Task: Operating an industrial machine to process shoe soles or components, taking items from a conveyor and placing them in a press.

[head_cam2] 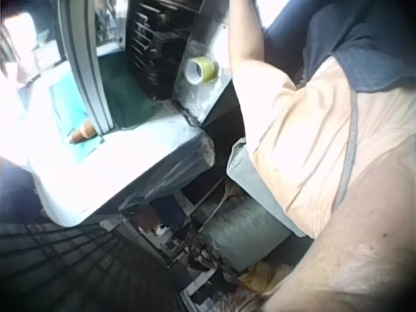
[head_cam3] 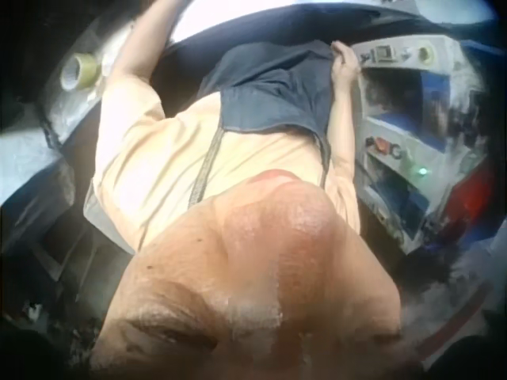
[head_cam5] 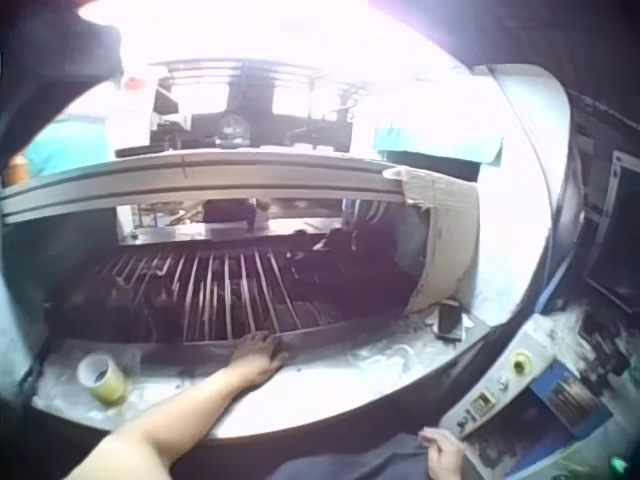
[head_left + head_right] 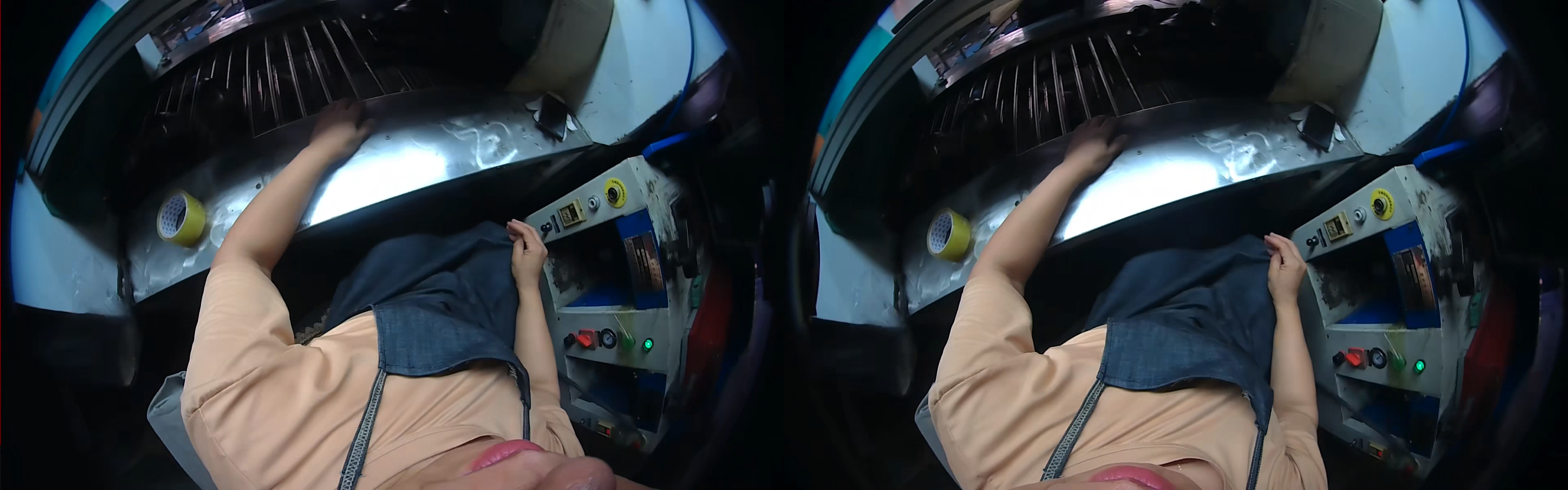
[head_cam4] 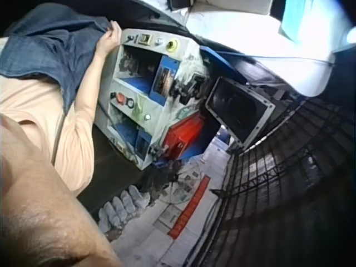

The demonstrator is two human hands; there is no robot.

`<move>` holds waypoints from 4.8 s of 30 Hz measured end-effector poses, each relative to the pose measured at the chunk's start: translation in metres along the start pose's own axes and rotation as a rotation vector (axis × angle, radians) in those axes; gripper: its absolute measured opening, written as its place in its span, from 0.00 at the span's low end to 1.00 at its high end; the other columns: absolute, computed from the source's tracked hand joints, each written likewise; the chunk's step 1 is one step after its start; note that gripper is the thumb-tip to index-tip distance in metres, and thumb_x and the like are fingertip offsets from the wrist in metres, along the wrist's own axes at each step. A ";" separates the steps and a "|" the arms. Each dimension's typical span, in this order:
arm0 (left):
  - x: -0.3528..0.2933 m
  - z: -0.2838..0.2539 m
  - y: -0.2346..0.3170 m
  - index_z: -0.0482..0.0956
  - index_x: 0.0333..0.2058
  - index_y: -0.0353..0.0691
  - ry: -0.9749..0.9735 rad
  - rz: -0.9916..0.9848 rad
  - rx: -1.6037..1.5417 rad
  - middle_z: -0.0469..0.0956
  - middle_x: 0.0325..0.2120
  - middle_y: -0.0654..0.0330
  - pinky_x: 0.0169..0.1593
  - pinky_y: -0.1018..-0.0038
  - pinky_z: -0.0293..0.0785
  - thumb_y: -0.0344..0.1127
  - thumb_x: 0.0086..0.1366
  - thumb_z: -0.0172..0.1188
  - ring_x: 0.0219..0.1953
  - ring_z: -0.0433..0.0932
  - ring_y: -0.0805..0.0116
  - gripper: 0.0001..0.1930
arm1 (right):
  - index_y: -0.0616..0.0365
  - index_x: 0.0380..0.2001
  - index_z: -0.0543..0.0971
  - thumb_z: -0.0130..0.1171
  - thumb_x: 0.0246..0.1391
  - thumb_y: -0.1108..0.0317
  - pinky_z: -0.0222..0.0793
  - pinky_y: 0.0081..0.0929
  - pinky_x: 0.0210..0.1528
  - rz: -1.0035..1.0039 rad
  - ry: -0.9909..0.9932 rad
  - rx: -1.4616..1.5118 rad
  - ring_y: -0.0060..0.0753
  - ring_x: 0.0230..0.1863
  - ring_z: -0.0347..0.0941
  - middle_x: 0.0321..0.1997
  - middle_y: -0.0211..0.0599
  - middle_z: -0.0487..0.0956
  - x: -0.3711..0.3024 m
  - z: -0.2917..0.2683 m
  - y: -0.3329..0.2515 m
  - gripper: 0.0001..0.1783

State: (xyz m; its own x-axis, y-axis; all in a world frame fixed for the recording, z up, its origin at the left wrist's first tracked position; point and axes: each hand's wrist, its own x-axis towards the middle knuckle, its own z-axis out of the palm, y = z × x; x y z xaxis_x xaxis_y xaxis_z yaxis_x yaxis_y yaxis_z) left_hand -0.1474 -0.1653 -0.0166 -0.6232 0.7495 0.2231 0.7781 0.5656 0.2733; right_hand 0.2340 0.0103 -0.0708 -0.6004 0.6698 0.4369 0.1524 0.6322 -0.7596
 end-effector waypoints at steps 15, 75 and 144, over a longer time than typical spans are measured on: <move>0.001 -0.002 -0.008 0.74 0.41 0.36 0.235 0.075 -0.179 0.73 0.42 0.51 0.53 0.62 0.66 0.42 0.58 0.58 0.48 0.69 0.51 0.17 | 0.64 0.40 0.77 0.42 0.52 0.85 0.74 0.22 0.44 0.020 0.111 0.060 0.30 0.41 0.78 0.40 0.39 0.78 -0.005 0.001 0.004 0.17; -0.011 -0.004 0.020 0.38 0.67 0.48 0.305 0.517 0.298 0.35 0.68 0.55 0.70 0.64 0.27 0.71 0.61 0.31 0.70 0.31 0.62 0.44 | 0.63 0.39 0.78 0.48 0.53 0.81 0.72 0.22 0.45 0.067 0.033 -0.109 0.30 0.41 0.78 0.40 0.39 0.79 -0.004 0.004 -0.002 0.12; -0.037 -0.139 0.246 0.55 0.64 0.54 -0.552 1.697 -0.037 0.60 0.59 0.45 0.64 0.54 0.53 0.46 0.37 0.72 0.61 0.59 0.46 0.53 | 0.66 0.61 0.59 0.45 0.53 0.34 0.60 0.42 0.63 0.537 -0.269 1.457 0.47 0.61 0.64 0.60 0.53 0.65 -0.049 -0.068 -0.105 0.47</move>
State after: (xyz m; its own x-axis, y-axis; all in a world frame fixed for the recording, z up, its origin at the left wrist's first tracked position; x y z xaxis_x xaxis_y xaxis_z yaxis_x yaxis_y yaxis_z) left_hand 0.0562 -0.1013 0.1727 0.8830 0.4666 -0.0512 0.4693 -0.8748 0.1205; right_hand 0.3008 -0.0629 0.0201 -0.8674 0.4976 0.0000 -0.3766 -0.6566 -0.6534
